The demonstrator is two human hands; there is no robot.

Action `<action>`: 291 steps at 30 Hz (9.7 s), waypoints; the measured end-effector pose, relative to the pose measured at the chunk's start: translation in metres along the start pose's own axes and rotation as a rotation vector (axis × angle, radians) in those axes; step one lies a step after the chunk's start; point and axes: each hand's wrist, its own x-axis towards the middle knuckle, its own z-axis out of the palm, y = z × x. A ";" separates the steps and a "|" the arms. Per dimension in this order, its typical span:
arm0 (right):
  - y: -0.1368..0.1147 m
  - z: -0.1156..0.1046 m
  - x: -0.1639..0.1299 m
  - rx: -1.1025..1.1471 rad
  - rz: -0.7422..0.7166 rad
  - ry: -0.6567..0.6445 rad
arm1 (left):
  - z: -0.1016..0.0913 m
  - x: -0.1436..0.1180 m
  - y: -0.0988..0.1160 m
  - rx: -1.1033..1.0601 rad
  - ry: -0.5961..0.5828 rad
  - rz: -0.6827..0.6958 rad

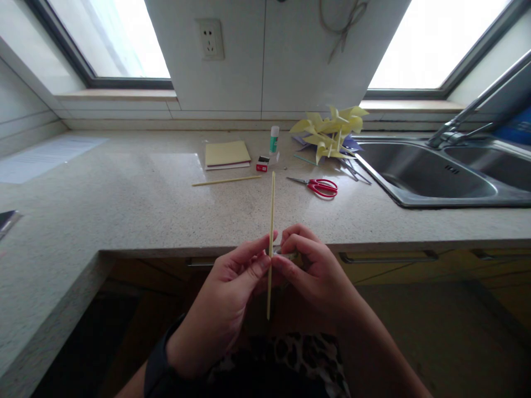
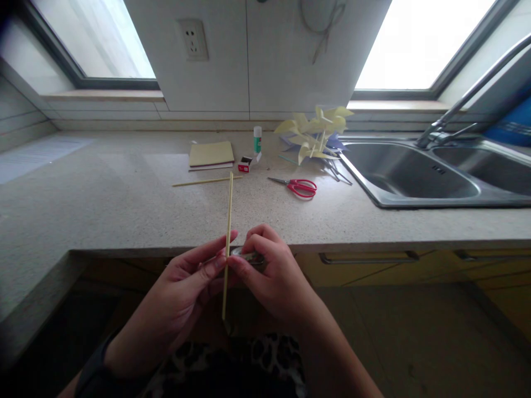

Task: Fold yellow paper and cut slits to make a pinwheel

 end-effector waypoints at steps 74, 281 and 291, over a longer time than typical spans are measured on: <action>-0.010 0.003 0.007 -0.337 -0.051 0.160 | -0.019 0.019 -0.004 0.529 0.030 0.278; 0.043 0.018 0.199 0.225 0.211 -0.419 | -0.090 0.126 0.081 0.204 -0.106 0.174; 0.042 0.016 0.191 0.340 0.236 -0.412 | -0.088 0.126 0.079 0.185 -0.120 0.192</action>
